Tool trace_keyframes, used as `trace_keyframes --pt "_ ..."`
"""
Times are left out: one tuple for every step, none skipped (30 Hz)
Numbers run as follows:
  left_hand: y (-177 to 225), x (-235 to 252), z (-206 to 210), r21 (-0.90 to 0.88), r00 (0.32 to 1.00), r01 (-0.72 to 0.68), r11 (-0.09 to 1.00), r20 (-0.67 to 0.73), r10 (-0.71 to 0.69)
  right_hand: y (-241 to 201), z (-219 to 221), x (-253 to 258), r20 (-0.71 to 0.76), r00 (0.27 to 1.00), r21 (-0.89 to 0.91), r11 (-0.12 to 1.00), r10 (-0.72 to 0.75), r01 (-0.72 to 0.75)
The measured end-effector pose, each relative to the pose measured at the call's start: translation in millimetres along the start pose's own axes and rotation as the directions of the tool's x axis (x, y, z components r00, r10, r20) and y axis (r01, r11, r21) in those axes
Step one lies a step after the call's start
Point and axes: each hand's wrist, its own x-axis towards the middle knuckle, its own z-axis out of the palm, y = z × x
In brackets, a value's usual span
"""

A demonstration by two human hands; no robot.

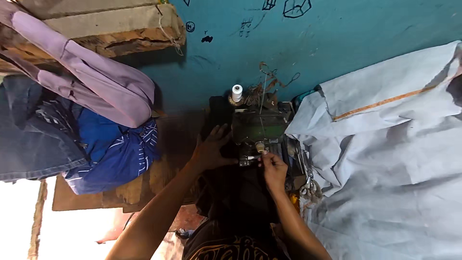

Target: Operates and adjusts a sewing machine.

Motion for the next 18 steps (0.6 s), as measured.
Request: trace_keyframes --pt "-0.3 0.4 0.3 -0.012 1.000 -0.005 1.000 -0.004 0.005 -1.8 -0.1 2.8 0.023 1.000 -0.011 1.000 0.005 -0.005" --pt "-0.5 0.5 1.0 -0.019 1.000 -0.009 1.000 -0.010 0.009 -3.2 0.4 4.9 0.038 0.999 -0.018 1.000 0.012 -0.012" --pt "-0.6 0.5 1.3 -0.018 1.000 -0.008 1.000 -0.011 0.007 -3.6 1.6 6.3 0.035 0.999 -0.012 1.000 0.012 -0.012" --pt "-0.7 0.4 1.1 -0.014 1.000 -0.006 1.000 -0.006 0.006 -3.7 3.1 6.9 0.022 1.000 0.002 1.000 0.009 -0.009" --pt "-0.9 0.1 1.1 -0.015 1.000 -0.006 1.000 -0.007 0.006 -3.5 4.9 7.0 0.005 1.000 0.016 1.000 0.005 -0.005" --pt "-1.6 -0.2 1.5 -0.015 1.000 -0.009 1.000 -0.011 0.008 -2.8 6.6 6.8 -0.011 1.000 0.029 1.000 -0.003 0.004" --pt "-2.2 -0.2 1.7 -0.010 1.000 -0.008 1.000 -0.013 0.008 -1.6 8.2 6.7 -0.029 0.999 0.033 0.999 -0.017 0.018" --pt "-2.4 0.0 1.5 -0.001 1.000 -0.006 1.000 -0.010 0.006 0.4 9.3 6.6 -0.045 0.998 0.030 0.999 -0.033 0.035" --pt "-2.5 0.1 1.8 0.004 1.000 -0.008 1.000 -0.012 0.008 3.0 9.5 6.0 -0.055 0.997 0.020 0.998 -0.052 0.054" --pt "-3.0 0.1 2.8 0.010 1.000 -0.013 1.000 -0.021 0.013 5.6 9.2 5.2 -0.061 0.995 0.011 0.997 -0.073 0.074" --pt "-3.3 0.2 3.3 0.012 0.999 -0.018 1.000 -0.029 0.019 7.1 9.1 4.6 -0.065 0.993 0.002 0.996 -0.094 0.094" --pt "-3.4 0.3 3.6 0.017 0.999 -0.021 1.000 -0.033 0.022 7.6 9.2 4.2 -0.073 0.991 -0.007 0.994 -0.113 0.113" --pt "-3.7 0.6 3.9 0.021 0.999 -0.022 1.000 -0.035 0.023 7.3 9.4 3.9 -0.080 0.988 -0.017 0.992 -0.129 0.128" --pt "-4.2 1.1 4.3 0.023 0.999 -0.026 0.999 -0.040 0.027 6.3 9.1 3.7 -0.080 0.987 -0.030 0.990 -0.139 0.137" --pt "-4.3 1.3 4.9 0.025 0.999 -0.028 0.999 -0.044 0.029 5.8 8.9 3.7 -0.080 0.986 -0.039 0.989 -0.147 0.144" --pt "-4.4 1.4 5.4 0.027 0.999 -0.028 0.999 -0.044 0.029 5.5 8.5 4.0 -0.072 0.986 -0.052 0.988 -0.148 0.144" --pt "-4.8 1.4 5.8 0.025 0.999 -0.025 0.999 -0.041 0.026 4.2 6.7 4.7 -0.048 0.990 -0.072 0.989 -0.136 0.133" --pt "-5.7 0.6 6.5 0.006 0.998 -0.030 1.000 -0.050 0.030 0.6 2.4 6.2 -0.003 0.994 -0.111 0.988 -0.108 0.107"
